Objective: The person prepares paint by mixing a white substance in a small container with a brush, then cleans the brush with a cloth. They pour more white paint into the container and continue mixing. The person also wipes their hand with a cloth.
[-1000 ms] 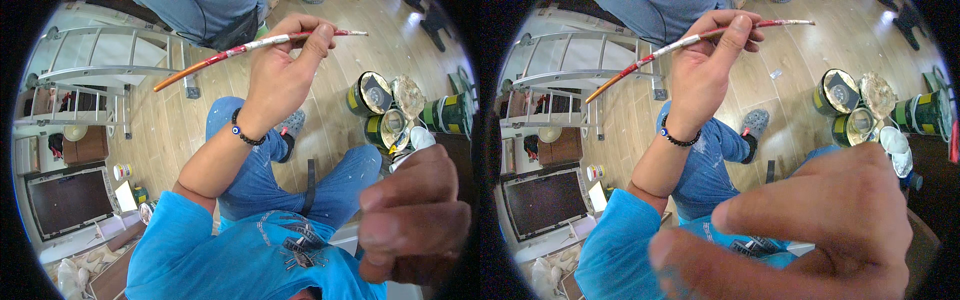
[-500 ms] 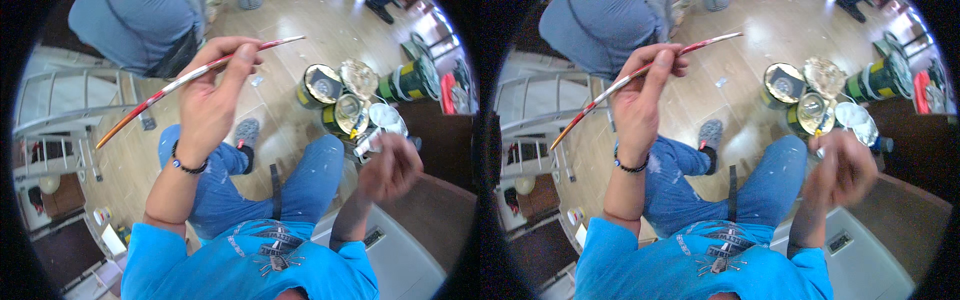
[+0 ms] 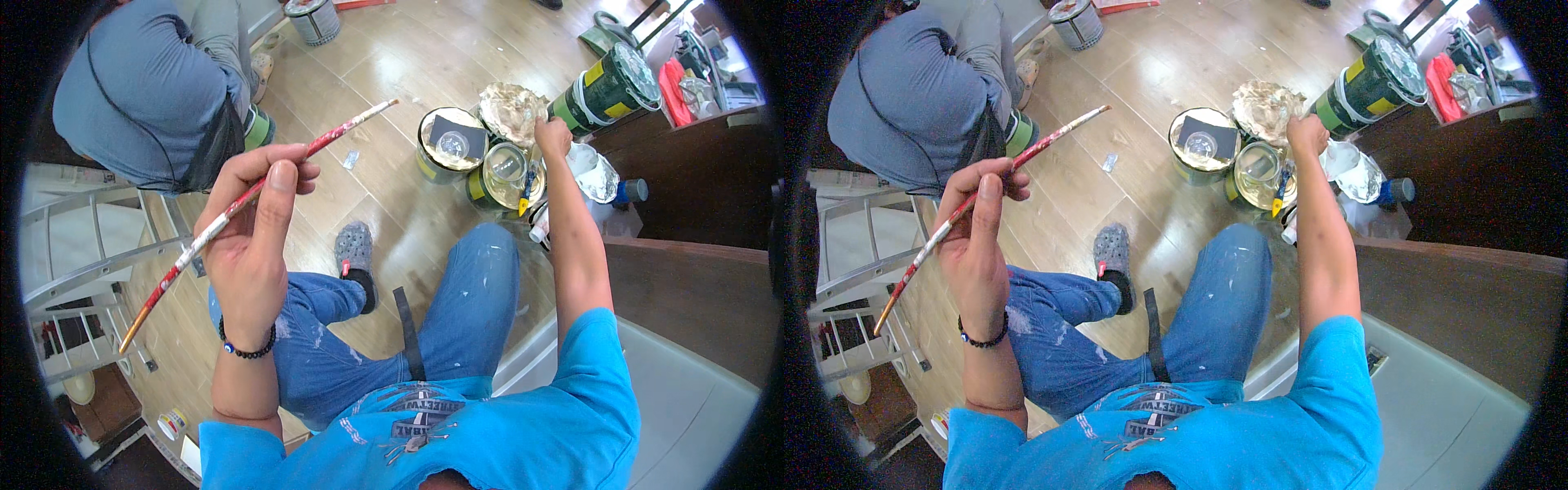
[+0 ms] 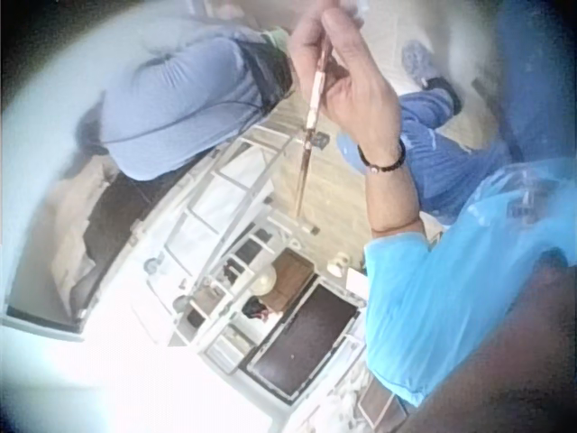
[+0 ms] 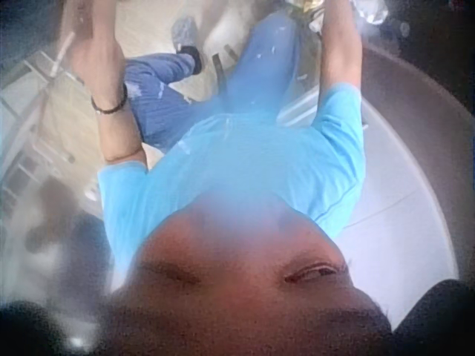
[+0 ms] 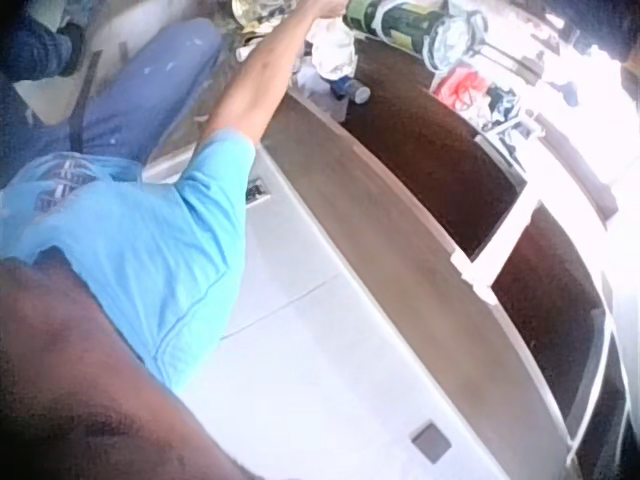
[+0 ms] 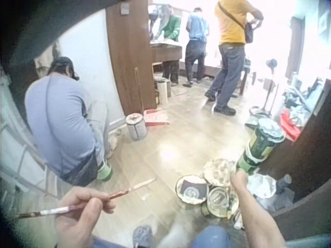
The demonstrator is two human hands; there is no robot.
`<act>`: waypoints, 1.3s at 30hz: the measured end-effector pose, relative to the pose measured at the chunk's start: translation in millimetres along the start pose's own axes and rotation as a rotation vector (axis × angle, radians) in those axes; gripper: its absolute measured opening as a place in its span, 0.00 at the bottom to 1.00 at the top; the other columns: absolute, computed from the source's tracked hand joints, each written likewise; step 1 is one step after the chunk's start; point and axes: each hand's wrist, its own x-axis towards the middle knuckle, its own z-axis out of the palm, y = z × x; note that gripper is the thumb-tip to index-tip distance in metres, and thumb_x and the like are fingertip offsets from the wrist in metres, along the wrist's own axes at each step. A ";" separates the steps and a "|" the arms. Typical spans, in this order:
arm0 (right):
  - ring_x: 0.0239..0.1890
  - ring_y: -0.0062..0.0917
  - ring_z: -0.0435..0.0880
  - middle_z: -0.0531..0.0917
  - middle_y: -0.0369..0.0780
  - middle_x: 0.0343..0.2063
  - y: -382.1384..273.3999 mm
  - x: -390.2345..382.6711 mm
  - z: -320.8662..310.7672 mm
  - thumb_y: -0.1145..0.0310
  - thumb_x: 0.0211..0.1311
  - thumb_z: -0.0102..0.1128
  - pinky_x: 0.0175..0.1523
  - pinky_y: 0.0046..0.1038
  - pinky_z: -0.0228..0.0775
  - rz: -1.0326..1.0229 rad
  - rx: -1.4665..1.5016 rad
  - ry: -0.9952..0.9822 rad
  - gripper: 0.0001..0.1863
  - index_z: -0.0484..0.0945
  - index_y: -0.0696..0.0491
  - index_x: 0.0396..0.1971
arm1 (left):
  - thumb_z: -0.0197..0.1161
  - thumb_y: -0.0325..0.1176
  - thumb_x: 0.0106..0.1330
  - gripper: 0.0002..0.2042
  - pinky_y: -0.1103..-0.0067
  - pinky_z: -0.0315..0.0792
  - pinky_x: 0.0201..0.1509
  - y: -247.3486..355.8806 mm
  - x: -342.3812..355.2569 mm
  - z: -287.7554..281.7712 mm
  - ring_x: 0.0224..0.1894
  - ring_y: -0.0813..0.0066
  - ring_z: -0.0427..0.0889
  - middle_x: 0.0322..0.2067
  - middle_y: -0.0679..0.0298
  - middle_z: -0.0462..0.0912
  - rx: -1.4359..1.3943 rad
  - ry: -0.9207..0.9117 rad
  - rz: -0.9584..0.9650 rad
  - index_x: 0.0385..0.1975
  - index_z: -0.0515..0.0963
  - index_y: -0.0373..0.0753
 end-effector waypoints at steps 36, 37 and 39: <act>0.74 0.43 0.78 0.77 0.51 0.72 -32.1 -235.3 -129.9 0.57 0.87 0.46 0.80 0.50 0.68 -0.002 2.118 -1.041 0.30 0.64 0.60 0.78 | 0.65 0.24 0.79 0.09 0.73 0.83 0.58 1.4 3.3 16.9 0.50 0.70 0.90 0.47 0.55 0.89 -0.245 -0.268 -0.025 0.54 0.82 0.27; 0.73 0.43 0.79 0.78 0.51 0.72 -33.0 -247.6 -133.4 0.57 0.87 0.47 0.79 0.48 0.70 -0.006 2.064 -1.060 0.30 0.65 0.60 0.78 | 0.66 0.24 0.79 0.09 0.73 0.83 0.58 1.1 3.4 17.5 0.50 0.70 0.90 0.47 0.55 0.89 -0.247 -0.299 -0.042 0.53 0.82 0.28; 0.71 0.41 0.82 0.79 0.50 0.71 -39.6 -270.8 -146.2 0.56 0.86 0.49 0.77 0.46 0.73 -0.015 1.952 -1.104 0.31 0.65 0.59 0.78 | 0.67 0.25 0.79 0.09 0.73 0.82 0.58 4.5 4.9 19.4 0.50 0.71 0.90 0.46 0.56 0.90 -0.218 -0.322 -0.078 0.52 0.82 0.28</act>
